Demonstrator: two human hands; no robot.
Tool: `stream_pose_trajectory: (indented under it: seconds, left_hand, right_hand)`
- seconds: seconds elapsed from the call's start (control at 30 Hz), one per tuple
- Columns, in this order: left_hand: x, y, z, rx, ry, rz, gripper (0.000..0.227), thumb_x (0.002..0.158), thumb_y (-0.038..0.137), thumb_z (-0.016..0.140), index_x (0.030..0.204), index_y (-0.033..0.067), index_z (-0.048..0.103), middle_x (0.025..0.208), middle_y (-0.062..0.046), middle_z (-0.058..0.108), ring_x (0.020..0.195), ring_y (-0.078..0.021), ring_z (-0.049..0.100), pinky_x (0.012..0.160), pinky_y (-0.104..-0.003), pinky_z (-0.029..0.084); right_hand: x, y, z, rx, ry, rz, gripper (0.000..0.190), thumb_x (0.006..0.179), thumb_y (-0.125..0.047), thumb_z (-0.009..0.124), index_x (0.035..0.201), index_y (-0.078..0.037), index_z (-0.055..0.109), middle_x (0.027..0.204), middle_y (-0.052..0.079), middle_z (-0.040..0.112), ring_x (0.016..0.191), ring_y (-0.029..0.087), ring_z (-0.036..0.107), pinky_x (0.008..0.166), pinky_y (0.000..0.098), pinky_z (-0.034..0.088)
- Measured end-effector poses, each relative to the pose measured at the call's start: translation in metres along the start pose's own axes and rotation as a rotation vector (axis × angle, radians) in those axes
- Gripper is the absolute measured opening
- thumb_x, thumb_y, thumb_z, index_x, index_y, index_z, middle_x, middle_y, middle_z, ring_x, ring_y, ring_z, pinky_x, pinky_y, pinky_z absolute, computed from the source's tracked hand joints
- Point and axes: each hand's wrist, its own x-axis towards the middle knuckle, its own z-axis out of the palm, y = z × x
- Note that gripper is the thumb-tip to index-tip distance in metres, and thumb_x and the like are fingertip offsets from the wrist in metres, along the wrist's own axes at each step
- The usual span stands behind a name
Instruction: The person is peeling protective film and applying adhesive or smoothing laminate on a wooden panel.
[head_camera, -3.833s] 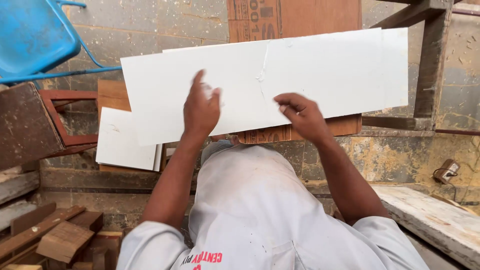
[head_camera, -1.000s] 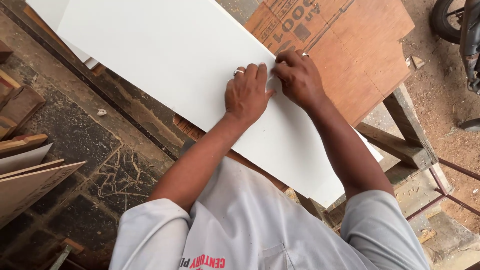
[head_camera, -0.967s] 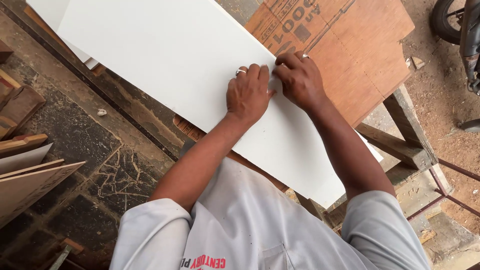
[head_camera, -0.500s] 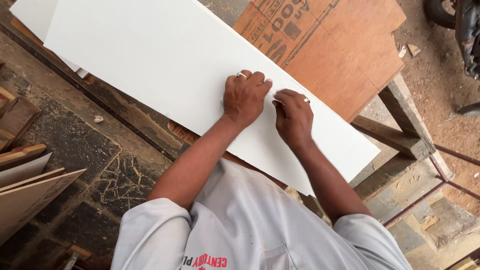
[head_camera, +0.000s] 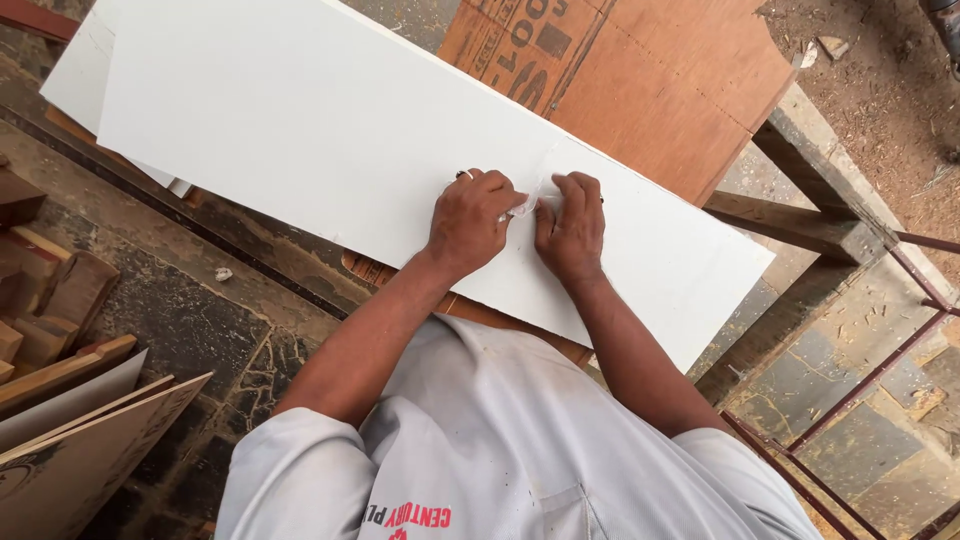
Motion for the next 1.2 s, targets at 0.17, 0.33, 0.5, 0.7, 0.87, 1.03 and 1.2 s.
stream_pose_trajectory:
  seconds: [0.17, 0.33, 0.5, 0.7, 0.87, 1.03, 1.2]
  left_hand:
    - [-0.012, 0.014, -0.013, -0.006, -0.063, 0.036, 0.025, 0.081, -0.005, 0.071, 0.099, 0.0111, 0.078, 0.094, -0.003, 0.065, 0.083, -0.0261, 0.059, 0.075, -0.039, 0.052]
    - [-0.034, 0.018, -0.022, 0.018, -0.122, 0.052, 0.026, 0.082, -0.004, 0.071, 0.101, 0.013, 0.078, 0.096, -0.003, 0.065, 0.085, -0.0268, 0.059, 0.079, -0.04, 0.052]
    - [-0.046, -0.002, -0.033, 0.026, 0.068, -0.033, 0.059, 0.084, 0.02, 0.076, 0.136, -0.0014, 0.057, 0.126, -0.015, 0.057, 0.111, -0.0314, 0.058, 0.09, -0.043, 0.049]
    - [-0.032, -0.013, -0.035, 0.33, -0.032, -0.049, 0.049, 0.077, 0.009, 0.077, 0.124, 0.0004, 0.066, 0.121, -0.012, 0.061, 0.107, -0.0302, 0.057, 0.083, -0.044, 0.049]
    - [-0.039, -0.032, -0.026, 0.356, 0.007, 0.028, 0.019, 0.082, -0.007, 0.068, 0.093, 0.0079, 0.065, 0.103, -0.004, 0.065, 0.098, -0.025, 0.062, 0.087, -0.042, 0.052]
    - [-0.058, -0.01, -0.024, 0.219, -0.111, -0.027, 0.02, 0.078, -0.009, 0.064, 0.091, 0.005, 0.064, 0.091, -0.009, 0.064, 0.081, -0.0283, 0.063, 0.074, -0.043, 0.053]
    - [-0.073, 0.033, -0.019, 0.189, -0.17, -0.176, 0.022, 0.076, -0.004, 0.067, 0.097, 0.003, 0.065, 0.094, -0.013, 0.064, 0.08, -0.0302, 0.064, 0.071, -0.043, 0.055]
  right_hand:
    - [0.012, -0.019, -0.013, -0.101, -0.037, -0.117, 0.057, 0.084, 0.004, 0.068, 0.14, -0.005, 0.059, 0.138, 0.019, 0.051, 0.102, 0.029, 0.061, 0.082, 0.041, 0.05]
    - [0.012, -0.023, -0.019, -0.164, -0.094, -0.172, 0.035, 0.08, 0.007, 0.07, 0.106, -0.016, 0.074, 0.145, 0.008, 0.06, 0.083, 0.019, 0.06, 0.074, 0.0356, 0.046]
    - [0.008, -0.019, -0.02, -0.026, -0.122, -0.286, 0.019, 0.087, 0.008, 0.07, 0.093, -0.009, 0.067, 0.115, 0.0, 0.076, 0.077, 0.017, 0.062, 0.073, 0.035, 0.043]
    - [0.003, -0.013, -0.017, 0.016, -0.143, -0.309, 0.02, 0.089, 0.011, 0.068, 0.097, -0.008, 0.066, 0.11, 0.003, 0.075, 0.079, 0.019, 0.063, 0.07, 0.0342, 0.043]
    - [-0.005, -0.004, -0.009, -0.021, -0.128, -0.348, 0.023, 0.092, 0.006, 0.071, 0.106, -0.009, 0.062, 0.114, 0.003, 0.072, 0.082, 0.019, 0.064, 0.074, 0.0357, 0.046]
    - [0.003, -0.016, -0.015, -0.172, -0.174, -0.317, 0.061, 0.08, -0.024, 0.085, 0.133, -0.006, 0.06, 0.123, 0.009, 0.059, 0.088, 0.024, 0.064, 0.078, 0.0403, 0.049]
    - [0.006, -0.022, -0.019, -0.174, -0.195, -0.405, 0.042, 0.076, 0.002, 0.077, 0.112, -0.019, 0.075, 0.136, 0.007, 0.063, 0.074, 0.014, 0.062, 0.067, 0.0347, 0.043]
